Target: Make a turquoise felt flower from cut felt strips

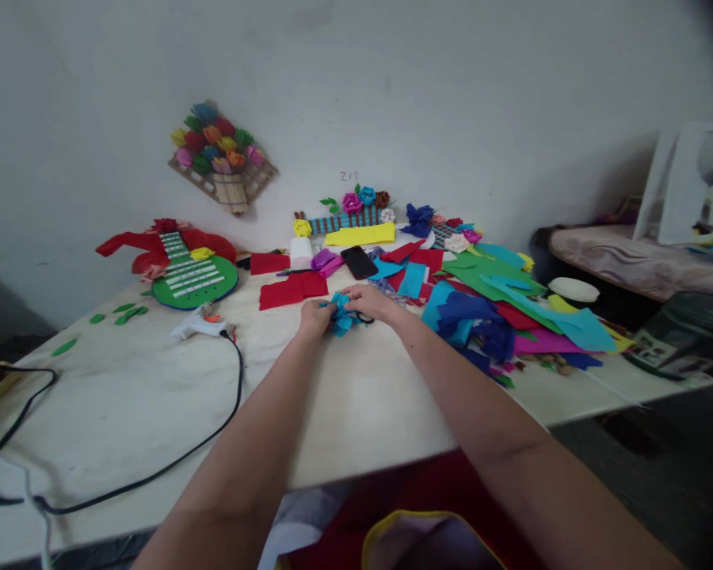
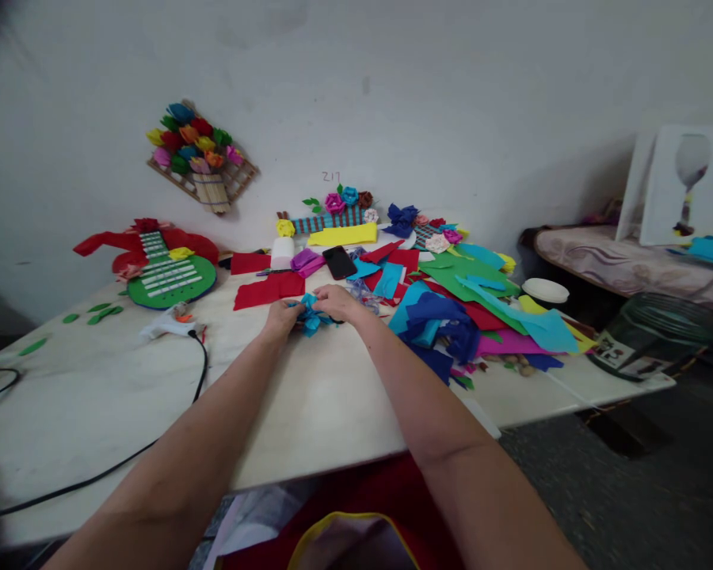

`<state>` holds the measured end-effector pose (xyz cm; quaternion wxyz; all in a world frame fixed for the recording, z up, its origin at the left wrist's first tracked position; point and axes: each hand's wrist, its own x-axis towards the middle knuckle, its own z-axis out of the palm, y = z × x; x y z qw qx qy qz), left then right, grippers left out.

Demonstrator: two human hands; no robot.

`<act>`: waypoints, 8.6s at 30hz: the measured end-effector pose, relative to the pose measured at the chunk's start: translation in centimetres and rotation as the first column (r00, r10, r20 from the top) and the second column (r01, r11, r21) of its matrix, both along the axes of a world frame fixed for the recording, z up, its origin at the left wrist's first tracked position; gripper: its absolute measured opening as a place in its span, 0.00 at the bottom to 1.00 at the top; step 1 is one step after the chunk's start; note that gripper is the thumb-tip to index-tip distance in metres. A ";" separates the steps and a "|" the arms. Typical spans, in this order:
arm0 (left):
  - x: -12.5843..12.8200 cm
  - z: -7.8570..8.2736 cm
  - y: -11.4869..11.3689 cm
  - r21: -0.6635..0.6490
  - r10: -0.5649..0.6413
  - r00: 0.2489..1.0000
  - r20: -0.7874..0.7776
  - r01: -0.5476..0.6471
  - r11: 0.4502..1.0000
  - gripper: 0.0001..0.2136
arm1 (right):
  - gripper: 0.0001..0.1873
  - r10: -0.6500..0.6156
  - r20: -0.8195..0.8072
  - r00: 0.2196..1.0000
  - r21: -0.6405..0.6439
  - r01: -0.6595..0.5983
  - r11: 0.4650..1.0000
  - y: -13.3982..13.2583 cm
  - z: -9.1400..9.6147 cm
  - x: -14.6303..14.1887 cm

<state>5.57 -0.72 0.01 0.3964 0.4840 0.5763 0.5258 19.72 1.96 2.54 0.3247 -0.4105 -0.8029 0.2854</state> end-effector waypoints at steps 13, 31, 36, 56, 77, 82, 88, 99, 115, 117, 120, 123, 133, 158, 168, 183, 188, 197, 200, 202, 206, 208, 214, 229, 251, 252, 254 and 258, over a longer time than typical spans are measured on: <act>-0.1 -0.5 0.2 0.034 -0.046 0.998 0.033 0.045 0.998 0.07 | 0.03 -0.076 0.065 0.995 0.124 0.067 0.990 0.5 -1.5 -0.7; 0.1 -0.5 0.1 0.045 -0.078 0.966 0.248 0.069 0.997 0.05 | 0.09 -0.025 0.452 0.892 0.632 -0.300 0.715 -1.6 0.6 -0.5; -0.1 -0.4 0.3 0.030 -0.038 0.967 0.251 0.032 0.999 0.05 | 0.10 -0.047 0.506 0.861 0.688 -0.371 0.624 -1.7 0.1 -1.2; -0.3 0.5 0.4 -0.122 0.050 0.989 0.139 -0.033 0.992 0.04 | 0.08 0.045 0.182 0.982 0.406 -0.117 0.906 0.0 -1.4 -0.3; -0.7 0.8 0.3 -0.103 -0.047 0.933 0.357 0.089 0.991 0.16 | 0.03 -0.073 -0.068 0.995 0.391 0.094 0.916 0.2 -2.0 -1.0; -0.9 0.8 0.1 0.028 -0.196 0.865 0.461 0.207 0.978 0.16 | 0.03 -0.159 -0.149 0.976 0.370 0.204 0.906 0.5 -2.0 -1.0; -0.5 0.7 -0.1 0.033 -0.211 0.890 0.404 0.216 0.976 0.14 | 0.05 -0.192 -0.229 0.954 0.330 0.262 0.907 0.6 -2.1 -1.0; -1.4 0.4 0.0 0.075 -0.167 0.918 0.359 0.150 0.986 0.11 | 0.10 -0.056 -0.543 0.838 0.045 0.096 0.994 0.3 -1.3 -0.6; -1.4 0.5 -0.3 0.055 -0.281 0.911 0.303 0.278 0.959 0.10 | 0.09 -0.078 -0.545 0.835 0.019 0.105 0.994 0.0 -0.5 0.1; -1.4 0.4 -0.2 0.060 -0.298 0.907 0.297 0.293 0.954 0.09 | 0.07 -0.079 -0.531 0.844 0.031 0.112 0.993 0.0 -0.4 0.1; -1.5 0.3 0.0 0.066 -0.320 0.908 0.271 0.314 0.947 0.09 | 0.06 -0.107 -0.524 0.845 -0.010 0.119 0.993 0.0 -0.4 0.1; -1.7 0.1 0.2 0.046 -0.323 0.919 0.227 0.321 0.946 0.10 | 0.08 -0.096 -0.523 0.847 -0.030 0.094 0.995 0.1 -0.4 0.1; -1.6 0.1 0.4 0.037 -0.360 0.912 0.198 0.360 0.932 0.08 | 0.09 -0.002 -0.471 0.882 0.030 0.019 0.999 0.4 -0.7 0.1; -1.4 0.2 0.2 0.088 -0.394 0.904 0.168 0.384 0.919 0.07 | 0.09 -0.097 -0.287 0.953 0.202 0.159 0.967 0.7 -0.7 0.7; -1.0 0.6 -0.2 0.107 -0.366 0.923 0.122 0.354 0.929 0.04 | 0.08 -0.089 -0.218 0.972 0.147 0.123 0.982 0.3 0.0 0.6; -0.5 0.6 -0.1 0.135 -0.344 0.935 0.087 0.331 0.934 0.03 | 0.07 -0.157 -0.158 0.975 0.084 0.171 0.982 0.5 -0.2 0.6; -0.5 0.8 -0.2 0.114 -0.313 0.943 0.110 0.301 0.947 0.04 | 0.05 -0.111 -0.202 0.973 0.114 0.136 0.984 0.4 -0.1 0.6; -0.6 0.5 -0.1 0.115 -0.292 0.947 0.136 0.278 0.954 0.06 | 0.05 -0.084 -0.179 0.980 0.288 0.134 0.948 0.6 -0.3 0.8; -0.6 0.5 -0.1 0.103 -0.283 0.949 0.142 0.270 0.957 0.07 | 0.05 -0.071 -0.178 0.981 0.302 0.123 0.945 0.5 -0.3 0.9; -0.6 0.5 -0.2 0.095 -0.295 0.946 0.134 0.284 0.954 0.07 | 0.04 -0.086 -0.167 0.982 0.275 0.130 0.952 0.5 -0.2 0.8; -0.6 0.5 -0.2 0.107 -0.310 0.947 0.083 0.301 0.948 0.06 | 0.03 -0.122 -0.137 0.983 0.246 0.153 0.957 0.6 -0.3 0.7; -0.6 0.4 -0.2 0.122 -0.318 0.947 0.052 0.310 0.943 0.06 | 0.02 -0.142 -0.125 0.982 0.248 0.169 0.954 0.6 -0.4 0.6; -0.4 0.4 -0.2 0.109 -0.327 0.942 0.071 0.319 0.942 0.07 | 0.05 -0.168 -0.088 0.982 0.253 0.186 0.949 0.8 -0.5 0.6; -0.7 -0.2 0.4 0.085 -0.272 0.948 0.164 0.261 0.962 0.08 | 0.04 0.028 -0.122 0.992 0.437 0.028 0.899 0.6 -0.6 0.9; -0.5 1.1 -0.3 0.079 -0.194 0.979 0.070 0.189 0.979 0.14 | 0.07 -0.097 0.197 0.976 0.519 -0.020 0.854 -0.2 -0.2 1.0; -0.5 1.1 -0.4 0.087 -0.191 0.980 0.061 0.185 0.979 0.15 | 0.07 -0.091 0.201 0.975 0.519 -0.027 0.854 -0.2 -0.2 1.1; -0.4 1.2 -0.5 0.099 -0.189 0.981 0.049 0.183 0.978 0.17 | 0.07 -0.082 0.201 0.976 0.518 -0.035 0.855 -0.3 -0.2 1.1; -0.3 1.5 -0.5 0.103 -0.189 0.982 0.023 0.186 0.977 0.19 | 0.08 -0.057 0.184 0.981 0.512 -0.046 0.858 -0.4 -0.1 1.1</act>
